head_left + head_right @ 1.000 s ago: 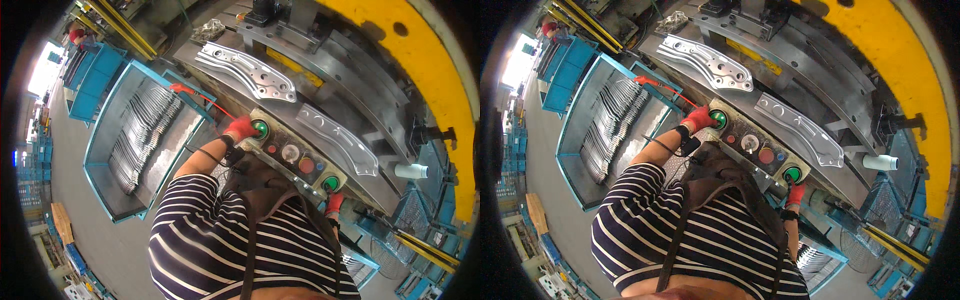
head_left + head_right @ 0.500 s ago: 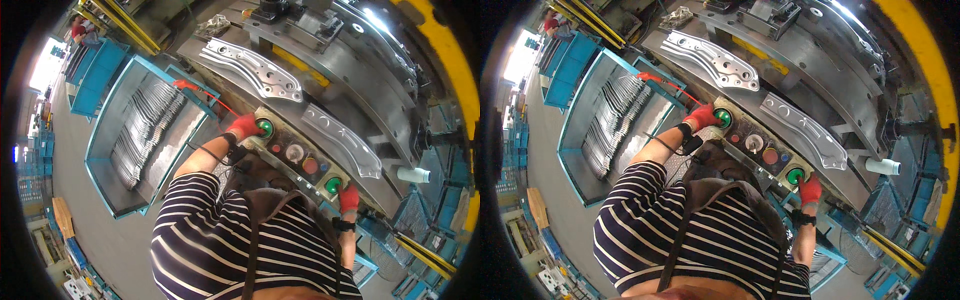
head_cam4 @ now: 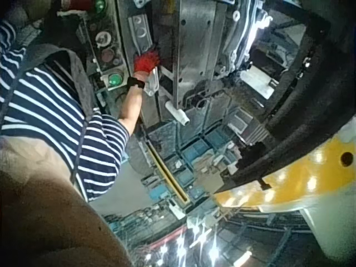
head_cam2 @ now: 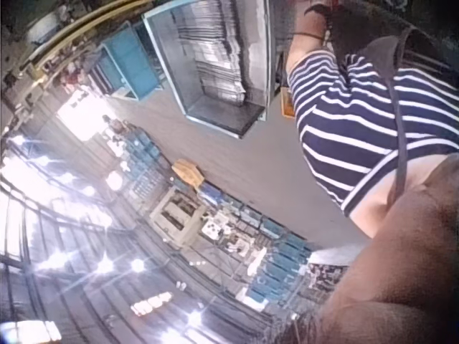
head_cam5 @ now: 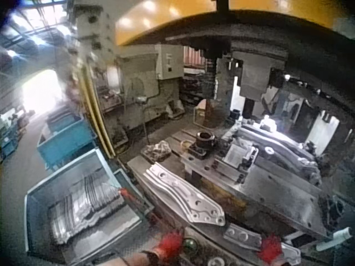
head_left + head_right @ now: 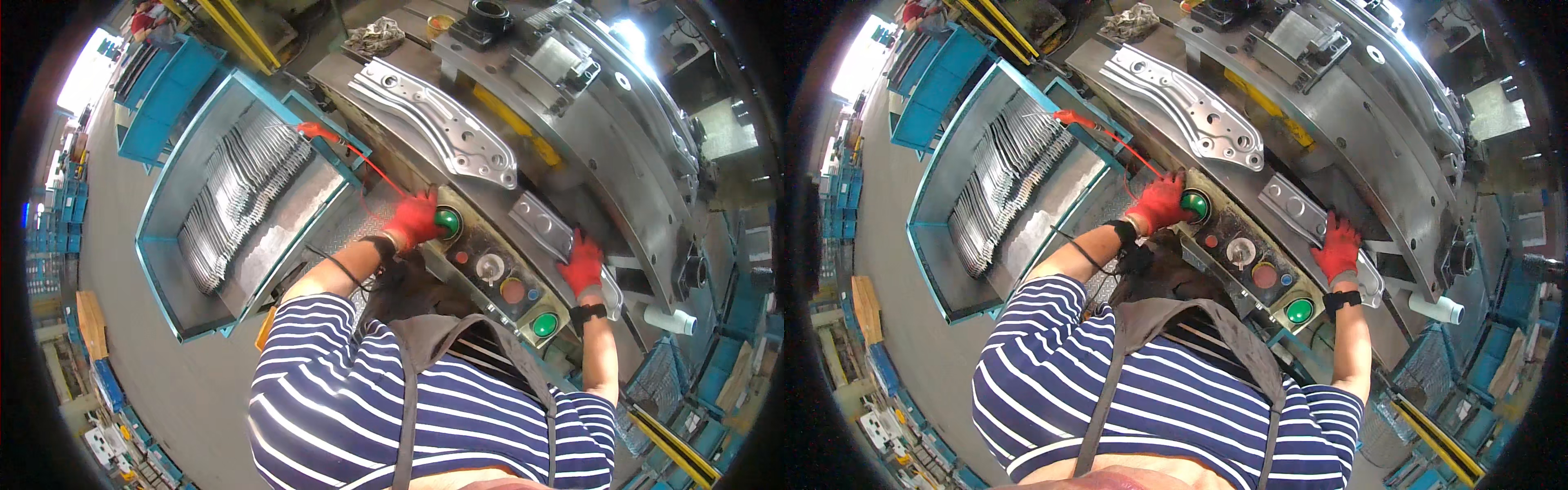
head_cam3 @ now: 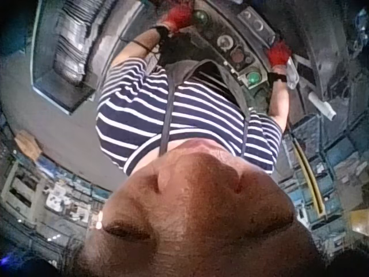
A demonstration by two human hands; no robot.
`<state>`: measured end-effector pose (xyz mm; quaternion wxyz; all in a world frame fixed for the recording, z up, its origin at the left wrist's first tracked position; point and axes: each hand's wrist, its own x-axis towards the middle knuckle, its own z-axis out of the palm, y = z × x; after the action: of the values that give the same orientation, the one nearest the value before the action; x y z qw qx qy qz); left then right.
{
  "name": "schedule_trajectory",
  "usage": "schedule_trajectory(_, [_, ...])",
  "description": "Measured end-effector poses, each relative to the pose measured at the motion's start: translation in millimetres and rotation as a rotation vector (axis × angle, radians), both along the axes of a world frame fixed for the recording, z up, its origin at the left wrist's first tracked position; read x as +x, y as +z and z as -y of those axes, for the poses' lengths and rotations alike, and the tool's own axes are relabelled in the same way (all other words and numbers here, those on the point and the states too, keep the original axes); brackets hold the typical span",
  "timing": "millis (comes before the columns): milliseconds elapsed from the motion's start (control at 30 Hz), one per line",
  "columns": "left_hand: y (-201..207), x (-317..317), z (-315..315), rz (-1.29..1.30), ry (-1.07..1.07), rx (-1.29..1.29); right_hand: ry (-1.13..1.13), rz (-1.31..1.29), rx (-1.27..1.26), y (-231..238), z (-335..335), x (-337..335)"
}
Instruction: Operating an industrial metal press by placing components, activating the machine with safety buttons, and sorting the results into bins.
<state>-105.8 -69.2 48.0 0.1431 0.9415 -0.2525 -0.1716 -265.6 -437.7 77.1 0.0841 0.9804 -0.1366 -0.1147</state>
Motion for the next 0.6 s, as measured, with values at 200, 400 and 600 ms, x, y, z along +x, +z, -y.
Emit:
schedule_trajectory(200, [39.8,-24.1,15.7,0.198,-0.431,-0.429,-0.027,0.132,0.052,3.9,-5.2,-22.1])
schedule_trajectory(400, [83.0,-64.7,73.1,0.05,-0.75,-0.541,-0.148,0.552,0.309,114.8,-34.0,-45.6])
schedule_trajectory(600, [156.1,-93.9,176.0,-0.105,-0.906,-0.656,-0.322,0.963,0.986,135.4,70.7,-35.1])
